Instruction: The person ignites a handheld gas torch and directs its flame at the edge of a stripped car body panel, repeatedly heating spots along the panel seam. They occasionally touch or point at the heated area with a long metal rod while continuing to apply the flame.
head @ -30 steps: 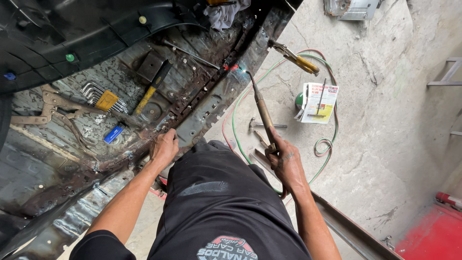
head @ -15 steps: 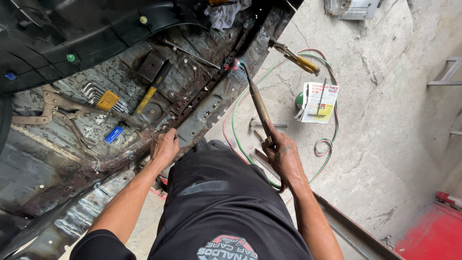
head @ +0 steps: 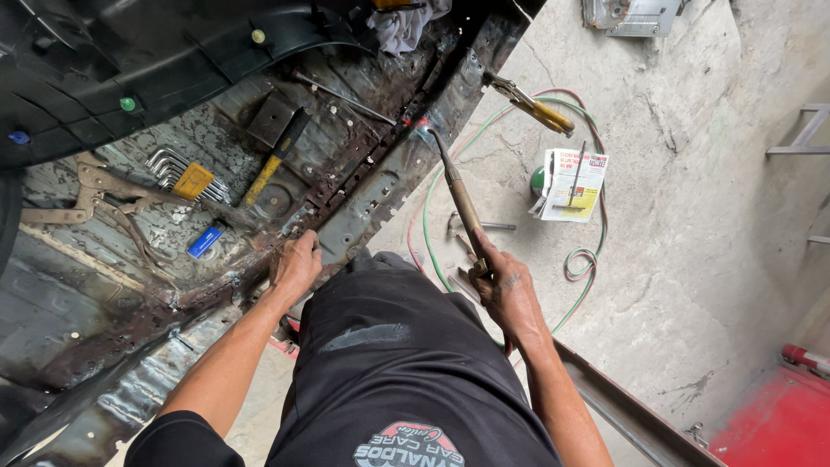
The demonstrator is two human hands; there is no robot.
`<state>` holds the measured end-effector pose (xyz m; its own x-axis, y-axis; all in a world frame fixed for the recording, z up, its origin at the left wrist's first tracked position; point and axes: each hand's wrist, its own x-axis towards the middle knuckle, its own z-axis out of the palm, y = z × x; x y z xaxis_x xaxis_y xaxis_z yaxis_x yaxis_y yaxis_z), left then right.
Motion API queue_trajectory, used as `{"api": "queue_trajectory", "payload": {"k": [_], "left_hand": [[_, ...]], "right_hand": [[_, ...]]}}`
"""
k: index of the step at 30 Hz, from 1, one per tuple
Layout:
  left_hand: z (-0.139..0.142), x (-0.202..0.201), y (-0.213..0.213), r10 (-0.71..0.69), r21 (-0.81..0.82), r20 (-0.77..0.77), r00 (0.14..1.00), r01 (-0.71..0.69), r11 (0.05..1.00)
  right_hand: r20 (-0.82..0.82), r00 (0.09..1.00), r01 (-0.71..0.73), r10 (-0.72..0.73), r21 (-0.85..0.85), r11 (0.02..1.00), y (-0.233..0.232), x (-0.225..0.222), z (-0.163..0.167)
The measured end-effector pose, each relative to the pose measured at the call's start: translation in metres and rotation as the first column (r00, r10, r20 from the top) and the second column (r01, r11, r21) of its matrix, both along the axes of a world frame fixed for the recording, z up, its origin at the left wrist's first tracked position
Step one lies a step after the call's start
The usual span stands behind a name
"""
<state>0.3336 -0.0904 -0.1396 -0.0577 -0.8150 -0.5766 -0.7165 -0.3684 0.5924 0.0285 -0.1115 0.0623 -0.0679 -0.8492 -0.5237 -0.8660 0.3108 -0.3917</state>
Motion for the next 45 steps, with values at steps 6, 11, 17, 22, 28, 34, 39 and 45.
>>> {"api": "queue_trajectory", "payload": {"k": [6,11,17,22,28,34,39,45], "left_hand": [[-0.001,0.0,0.0,0.006,-0.002,0.006,1.0,-0.006,1.0],[-0.004,0.0,0.001,-0.009,-0.023,0.011,1.0,0.009,1.0],[-0.003,0.0,0.001,-0.011,-0.003,0.016,1.0,0.011,1.0],[-0.003,0.001,0.0,-0.005,-0.047,0.01,1.0,0.006,0.999],[-0.002,0.0,0.001,0.008,-0.025,0.003,1.0,-0.008,1.0],[-0.001,-0.001,0.001,0.007,-0.027,0.019,1.0,-0.006,1.0],[-0.002,-0.001,0.001,0.022,-0.032,0.022,1.0,-0.021,0.999],[-0.001,-0.001,0.0,0.006,-0.027,0.027,1.0,-0.005,1.0]], "right_hand": [[-0.058,0.998,0.03,-0.027,0.055,0.998,0.007,-0.005,0.001],[0.003,0.996,0.093,-0.094,0.1,0.991,0.008,-0.002,0.006],[0.028,0.996,0.084,-0.088,0.114,0.99,0.001,0.01,0.004],[0.034,0.997,0.072,-0.075,0.092,0.993,0.006,0.005,0.006],[0.004,0.995,0.1,-0.102,0.128,0.987,0.008,0.003,0.006],[0.02,0.998,0.058,-0.06,0.104,0.993,0.004,0.01,0.003],[0.04,0.995,0.088,-0.093,0.095,0.992,0.004,0.008,0.004],[0.054,0.991,0.114,-0.122,0.136,0.984,0.001,0.007,0.004]]}}
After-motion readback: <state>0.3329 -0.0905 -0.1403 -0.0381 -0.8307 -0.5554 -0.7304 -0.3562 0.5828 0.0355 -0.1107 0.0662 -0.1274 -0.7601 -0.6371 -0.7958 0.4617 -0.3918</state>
